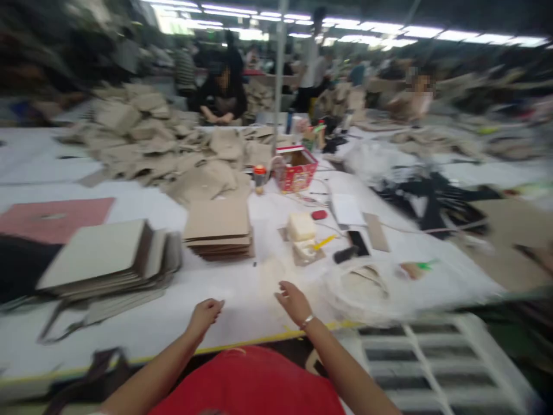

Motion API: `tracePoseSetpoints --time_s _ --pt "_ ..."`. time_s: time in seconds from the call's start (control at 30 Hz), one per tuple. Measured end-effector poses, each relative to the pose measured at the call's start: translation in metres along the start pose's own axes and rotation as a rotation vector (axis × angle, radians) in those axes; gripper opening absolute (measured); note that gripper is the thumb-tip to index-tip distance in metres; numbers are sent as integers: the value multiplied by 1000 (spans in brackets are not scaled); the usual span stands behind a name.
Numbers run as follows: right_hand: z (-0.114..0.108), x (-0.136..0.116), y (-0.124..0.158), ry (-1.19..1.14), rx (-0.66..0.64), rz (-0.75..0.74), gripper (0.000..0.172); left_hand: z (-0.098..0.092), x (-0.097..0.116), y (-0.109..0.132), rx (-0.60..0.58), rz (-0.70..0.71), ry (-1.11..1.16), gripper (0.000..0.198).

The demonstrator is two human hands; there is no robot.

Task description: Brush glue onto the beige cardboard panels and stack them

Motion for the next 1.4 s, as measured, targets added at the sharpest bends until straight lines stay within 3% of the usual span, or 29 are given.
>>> tracePoseSetpoints --time_s 0.13,0.27,0.37,0.47,0.63,0.73,0.8,0.87,0.93,1.0,1.07,1.13,1.27,1.4 --pt "28 -6 -18 -18 -137 -69 38 -31 -36 9 192 -107 94 29" --pt "56 -28 -14 -6 -249 -112 38 -30 -60 3 131 -135 313 32" --pt "83 -49 -17 7 -307 -146 37 -47 -68 1 73 -107 400 31" --pt "110 -72 -24 3 -385 -189 35 -90 -66 0 151 -84 355 30" --pt "141 -106 -31 30 -461 -216 33 -176 -43 -7 340 51 280 25" --pt "154 -126 -36 76 -470 -234 32 -216 -32 -14 310 142 85 28" --pt "162 -137 -39 100 -480 -238 31 -232 -28 -17 174 218 -137 29" --pt "171 -146 -42 127 -493 -236 30 -243 -23 -20 9 319 -387 17" --pt "179 -151 -44 157 -505 -230 29 -256 -15 -24 -60 433 -623 38" --pt "187 -154 -44 190 -510 -215 29 -274 -1 -35 27 519 -832 63" --pt "194 -156 -44 231 -518 -191 29 -295 16 -54 206 548 -1000 70" --pt "200 -157 -43 278 -529 -168 28 -314 27 -79 304 476 -1124 73" --pt "208 -155 -43 341 -554 -138 28 -339 27 -115 239 346 -1218 62" --pt "209 -148 -43 333 -526 -113 30 -337 18 -100 157 475 -1214 28"
Point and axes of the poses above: each hand's wrist, its own y-axis away from the middle knuckle, its own z-axis out of the palm, x = y × z, the point moved 5 cm from there along -y, towards the middle knuckle, and after that the axes turned 2 degrees about -x, right-handed, at the moved point
